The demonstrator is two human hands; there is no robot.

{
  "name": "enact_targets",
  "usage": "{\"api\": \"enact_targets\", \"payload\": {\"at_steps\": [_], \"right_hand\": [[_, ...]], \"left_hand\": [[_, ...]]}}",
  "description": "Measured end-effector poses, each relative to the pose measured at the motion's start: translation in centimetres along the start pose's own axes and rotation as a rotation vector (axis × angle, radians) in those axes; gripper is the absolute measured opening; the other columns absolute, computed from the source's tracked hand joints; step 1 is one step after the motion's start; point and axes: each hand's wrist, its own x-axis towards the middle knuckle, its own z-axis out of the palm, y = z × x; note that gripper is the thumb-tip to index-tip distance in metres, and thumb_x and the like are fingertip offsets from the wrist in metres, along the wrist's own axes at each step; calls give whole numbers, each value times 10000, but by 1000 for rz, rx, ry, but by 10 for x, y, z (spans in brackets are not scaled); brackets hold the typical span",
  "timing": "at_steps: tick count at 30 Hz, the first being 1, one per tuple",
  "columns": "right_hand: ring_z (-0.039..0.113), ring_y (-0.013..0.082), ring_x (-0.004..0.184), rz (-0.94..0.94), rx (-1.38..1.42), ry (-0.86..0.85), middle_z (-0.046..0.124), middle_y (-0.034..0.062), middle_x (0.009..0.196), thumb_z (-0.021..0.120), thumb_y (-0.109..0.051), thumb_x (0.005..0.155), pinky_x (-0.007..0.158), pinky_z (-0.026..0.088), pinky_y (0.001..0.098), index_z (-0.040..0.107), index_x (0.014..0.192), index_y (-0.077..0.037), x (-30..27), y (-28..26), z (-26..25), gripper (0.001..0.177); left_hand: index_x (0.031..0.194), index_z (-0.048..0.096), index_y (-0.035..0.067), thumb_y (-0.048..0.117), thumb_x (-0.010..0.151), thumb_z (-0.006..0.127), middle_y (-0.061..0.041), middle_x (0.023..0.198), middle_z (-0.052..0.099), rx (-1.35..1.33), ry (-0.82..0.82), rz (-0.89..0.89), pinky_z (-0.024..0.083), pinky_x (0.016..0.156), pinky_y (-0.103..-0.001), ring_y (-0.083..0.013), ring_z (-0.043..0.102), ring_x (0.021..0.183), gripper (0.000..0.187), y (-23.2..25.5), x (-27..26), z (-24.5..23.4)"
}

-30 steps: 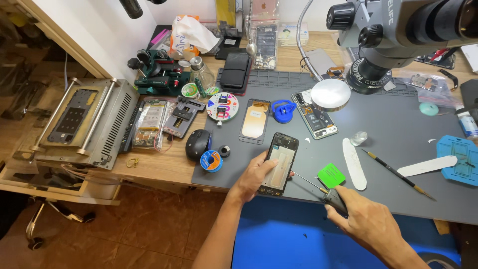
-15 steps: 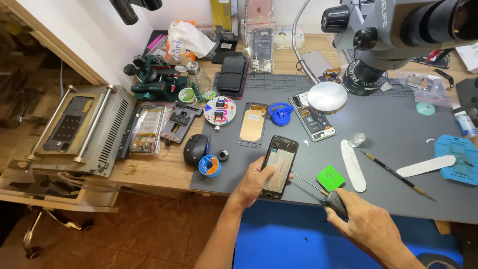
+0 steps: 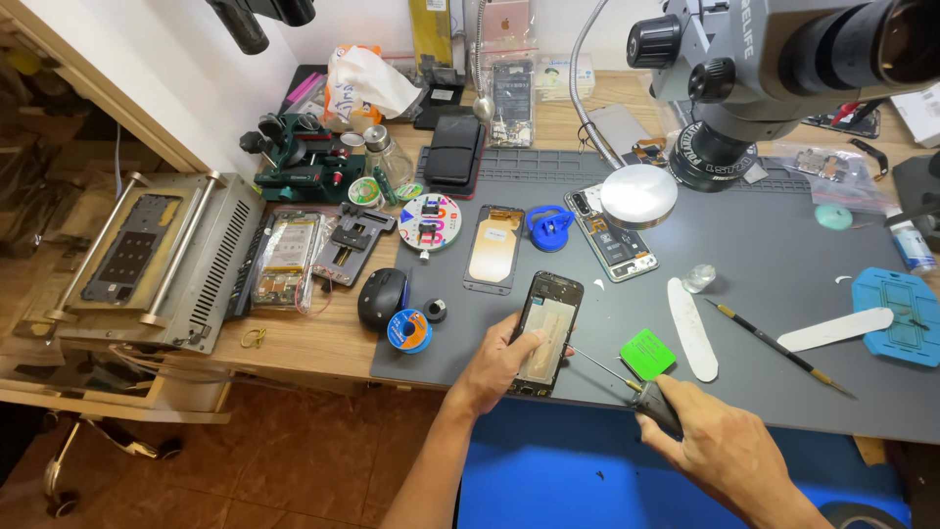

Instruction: The person uses a screwdriver to remove screws from the back of a disassembled smartphone. They then open a drawer to retrieve a small tool and continue working on the device.

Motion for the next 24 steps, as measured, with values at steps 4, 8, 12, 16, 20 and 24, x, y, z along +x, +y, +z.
{"api": "enact_targets", "payload": {"at_steps": [4,8,12,16,20,24], "right_hand": [[715,229,898,7,22,-15,718,-147,1030,630,-612,877,760,609,454,577,1214,-353,2,0,-2,428],[716,233,923,-14,-8,1,719,-142,1042,641,-598,861,760,604,465,582,1197,-360,0,-1,-3,416],[718,246,842,-143,-80,113,694,-86,975,646,-575,854,673,603,473,582,1217,-330,-4,4,4,442],[682,248,706,-270,-112,198,628,-37,805,679,-565,861,600,584,452,594,1170,-286,-8,10,12,426],[649,254,641,-351,-125,212,603,-18,762,681,-550,876,569,546,440,582,1128,-267,-11,11,14,392],[655,254,666,-343,-125,208,596,-18,771,682,-559,872,584,550,439,581,1100,-268,-11,13,19,382]], "left_hand": [[1358,635,14,184,1011,541,-164,1170,750,12,12,3,623,714,-336,-257,780,1030,398,3,0,3],[1344,639,21,143,998,550,-186,1133,766,-15,26,3,624,722,-347,-263,778,976,378,-1,1,1],[1345,622,39,162,998,568,-180,1144,767,-21,52,-15,621,656,-350,-285,792,1025,371,-3,4,-1],[1340,621,21,175,1014,585,-174,1166,747,-55,48,-11,638,742,-371,-292,783,1020,362,-5,5,-3],[1346,621,33,181,1010,595,-172,1180,752,-62,49,-5,636,707,-379,-295,784,1024,369,-5,5,-3],[1354,615,32,196,1013,599,-189,1173,761,-75,50,-23,637,704,-384,-296,781,1027,379,-3,5,-3]]}}
